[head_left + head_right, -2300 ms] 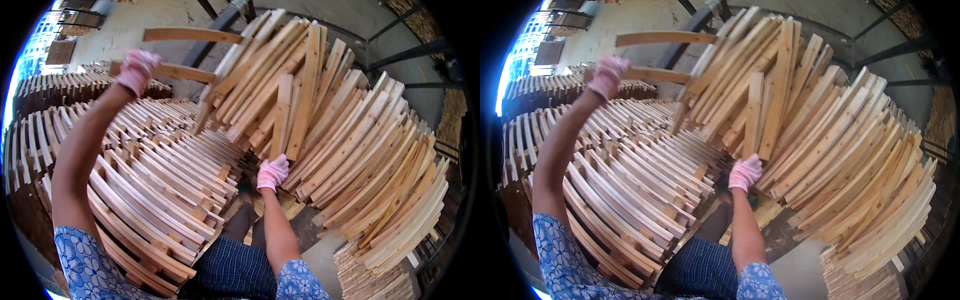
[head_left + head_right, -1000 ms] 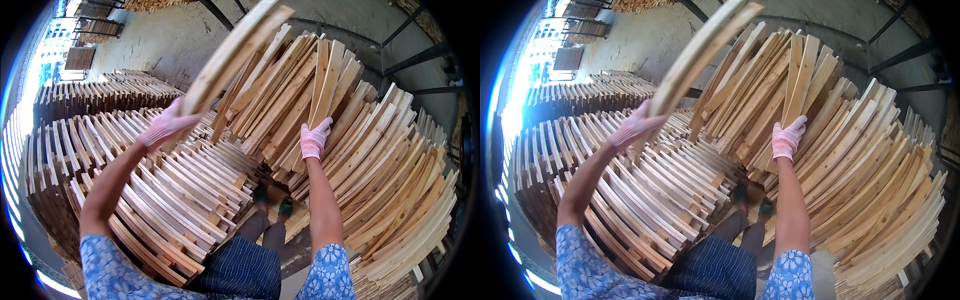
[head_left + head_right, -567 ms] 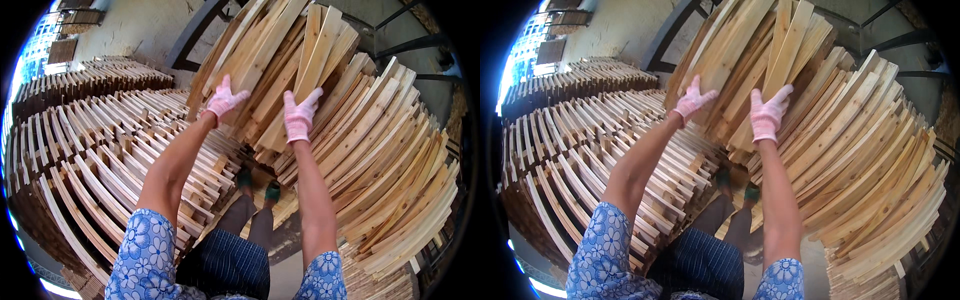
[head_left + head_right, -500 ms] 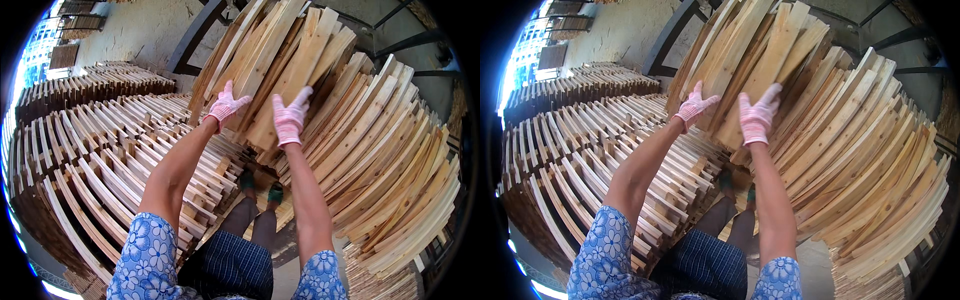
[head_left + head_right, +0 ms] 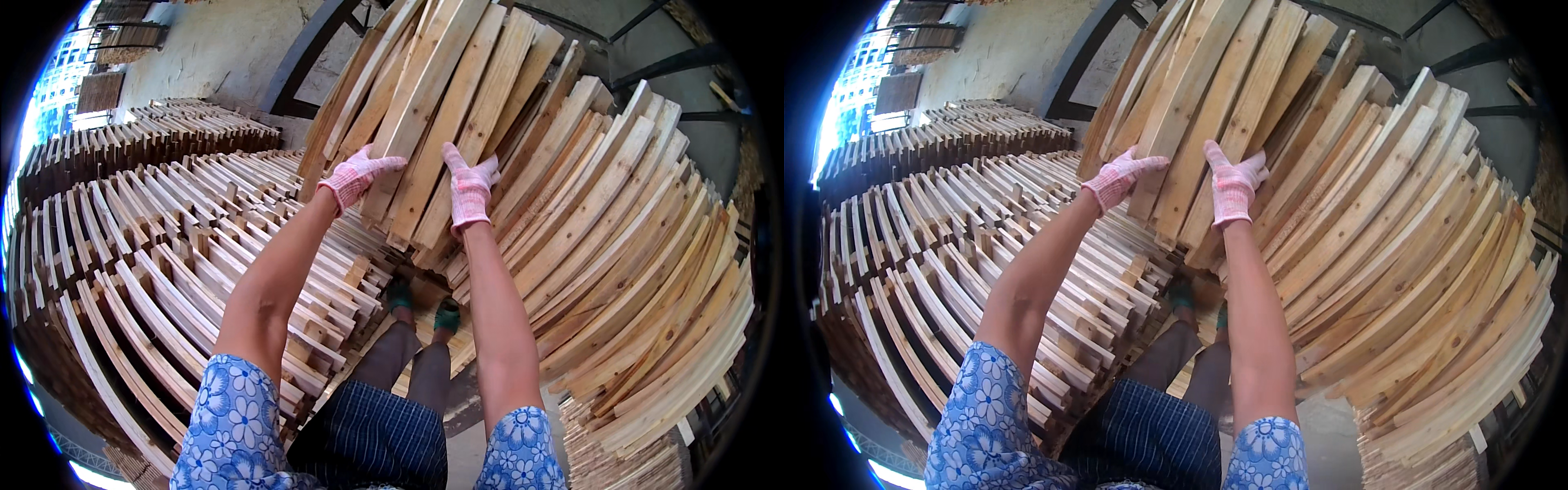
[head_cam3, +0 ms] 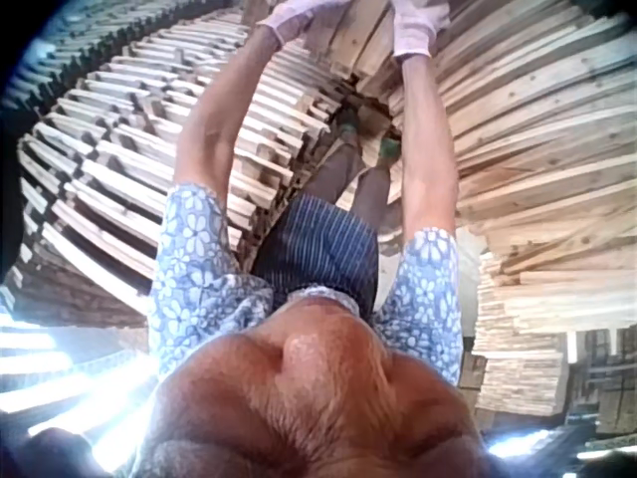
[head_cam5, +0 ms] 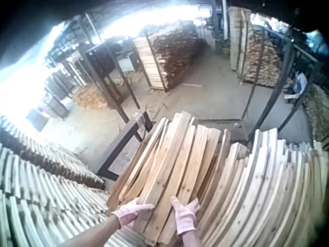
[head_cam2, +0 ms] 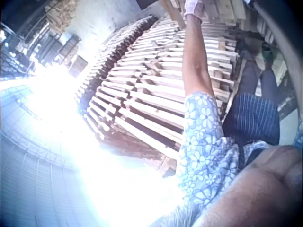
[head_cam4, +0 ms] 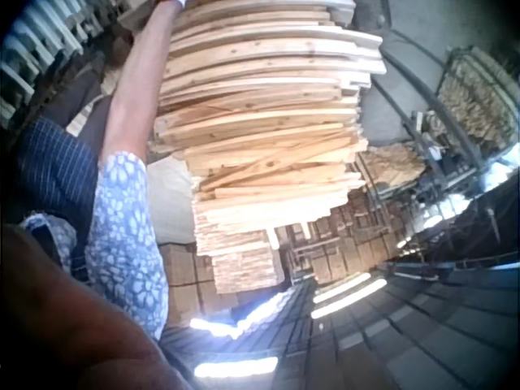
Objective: The person repeatedly picks up small wooden planks from a large pile and stacks them onto a separate, organized stack. They wear pink gloves and handle the wood by hand, moving back and forth between the two piles.
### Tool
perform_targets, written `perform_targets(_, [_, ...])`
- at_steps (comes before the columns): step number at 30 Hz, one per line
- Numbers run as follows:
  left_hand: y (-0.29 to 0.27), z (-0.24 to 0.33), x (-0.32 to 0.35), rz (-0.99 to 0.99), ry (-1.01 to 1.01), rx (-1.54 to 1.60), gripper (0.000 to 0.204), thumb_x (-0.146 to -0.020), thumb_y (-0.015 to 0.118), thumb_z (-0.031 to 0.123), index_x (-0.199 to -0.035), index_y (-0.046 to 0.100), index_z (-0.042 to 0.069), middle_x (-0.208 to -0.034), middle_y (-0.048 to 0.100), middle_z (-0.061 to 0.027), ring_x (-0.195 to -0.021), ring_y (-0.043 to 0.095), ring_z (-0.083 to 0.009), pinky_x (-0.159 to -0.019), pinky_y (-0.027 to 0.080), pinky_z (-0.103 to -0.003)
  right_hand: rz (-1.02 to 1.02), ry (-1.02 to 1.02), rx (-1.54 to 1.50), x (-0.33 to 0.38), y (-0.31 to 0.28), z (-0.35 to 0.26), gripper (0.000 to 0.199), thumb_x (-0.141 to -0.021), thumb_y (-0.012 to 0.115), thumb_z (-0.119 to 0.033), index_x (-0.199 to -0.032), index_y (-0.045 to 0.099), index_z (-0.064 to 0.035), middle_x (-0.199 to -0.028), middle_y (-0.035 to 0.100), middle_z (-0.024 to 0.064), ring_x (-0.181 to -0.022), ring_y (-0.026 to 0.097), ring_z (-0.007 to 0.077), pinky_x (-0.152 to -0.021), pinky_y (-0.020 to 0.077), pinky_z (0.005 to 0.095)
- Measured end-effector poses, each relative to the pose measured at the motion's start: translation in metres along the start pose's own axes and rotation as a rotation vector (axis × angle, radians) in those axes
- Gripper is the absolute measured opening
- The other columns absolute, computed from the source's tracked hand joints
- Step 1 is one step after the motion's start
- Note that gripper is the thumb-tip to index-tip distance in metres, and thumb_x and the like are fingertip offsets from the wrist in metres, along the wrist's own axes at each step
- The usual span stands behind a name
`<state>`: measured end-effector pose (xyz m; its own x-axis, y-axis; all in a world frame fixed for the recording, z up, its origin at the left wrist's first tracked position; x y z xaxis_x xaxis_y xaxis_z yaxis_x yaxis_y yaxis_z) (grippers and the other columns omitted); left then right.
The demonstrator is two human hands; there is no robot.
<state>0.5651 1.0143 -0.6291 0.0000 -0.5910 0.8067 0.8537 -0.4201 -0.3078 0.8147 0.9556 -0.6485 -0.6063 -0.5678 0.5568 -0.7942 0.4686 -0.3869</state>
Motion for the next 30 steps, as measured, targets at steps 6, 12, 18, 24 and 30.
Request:
perform_targets(6, [0.030,0.019,0.052,-0.182,-0.127,0.060,0.121,-0.077,0.090,0.045,-0.162,0.015,0.003,-0.150,0.050,-0.0183,-0.132,0.054,-0.0271,-0.105,0.047,-0.043,-0.297,0.104,-0.365,-0.005,-0.026,0.007,0.112,-0.083,0.082,-0.052,-0.159,0.021,0.0039,-0.149,0.052,0.0202,-0.140,0.048,0.0318,-0.119,0.0325,0.0381])
perform_targets(12, [0.121,0.007,0.155,-0.627,-0.286,0.741,0.076,-0.083,0.084,0.051,-0.139,0.059,0.007,-0.130,0.068,-0.0157,-0.112,0.069,-0.0287,-0.100,0.054,-0.049,-0.617,0.162,-0.468,0.042,-0.106,0.009,0.105,-0.092,0.072,-0.056,-0.163,0.019,0.0006,-0.159,0.043,0.0147,-0.149,0.036,0.0222,-0.124,0.0251,0.0373])
perform_targets(18, [0.181,0.007,0.254,-0.547,-0.038,0.878,0.070,-0.093,0.075,0.046,-0.142,0.052,0.001,-0.130,0.066,-0.0158,-0.110,0.070,-0.0257,-0.095,0.060,-0.041,-0.766,0.116,-0.346,0.121,-0.192,-0.009,0.101,-0.094,0.065,-0.063,-0.161,0.024,0.0005,-0.158,0.041,0.0197,-0.145,0.041,0.0295,-0.122,0.0336,0.0403])
perform_targets(24, [0.182,-0.056,0.388,-0.626,-0.195,0.944,0.070,-0.096,0.074,0.040,-0.147,0.047,0.001,-0.134,0.064,-0.0150,-0.117,0.068,-0.0255,-0.101,0.058,-0.041,-0.733,0.027,-0.098,0.251,-0.255,-0.001,0.091,-0.099,0.053,-0.067,-0.158,0.027,-0.0026,-0.145,0.052,0.0165,-0.132,0.052,0.0238,-0.108,0.0494,0.0375])
perform_targets(30, [0.177,-0.087,0.394,-0.443,-0.130,0.952,0.060,-0.092,0.079,0.023,-0.139,0.051,-0.001,-0.120,0.069,-0.0149,-0.100,0.073,-0.0265,-0.084,0.064,-0.043,-0.729,0.323,-0.464,0.293,-0.239,0.062,0.075,-0.093,0.074,-0.051,-0.149,0.046,-0.0084,-0.131,0.061,0.0084,-0.117,0.061,0.0197,-0.103,0.0520,0.0377])
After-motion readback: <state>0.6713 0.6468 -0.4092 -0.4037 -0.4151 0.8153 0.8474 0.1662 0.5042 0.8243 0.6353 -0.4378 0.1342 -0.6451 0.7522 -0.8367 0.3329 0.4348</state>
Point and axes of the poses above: each hand's wrist, its own x-axis away from the middle knuckle, its own y-axis out of the palm, z = x × y, the point moved 7 cm from there along -x, towards the middle knuckle
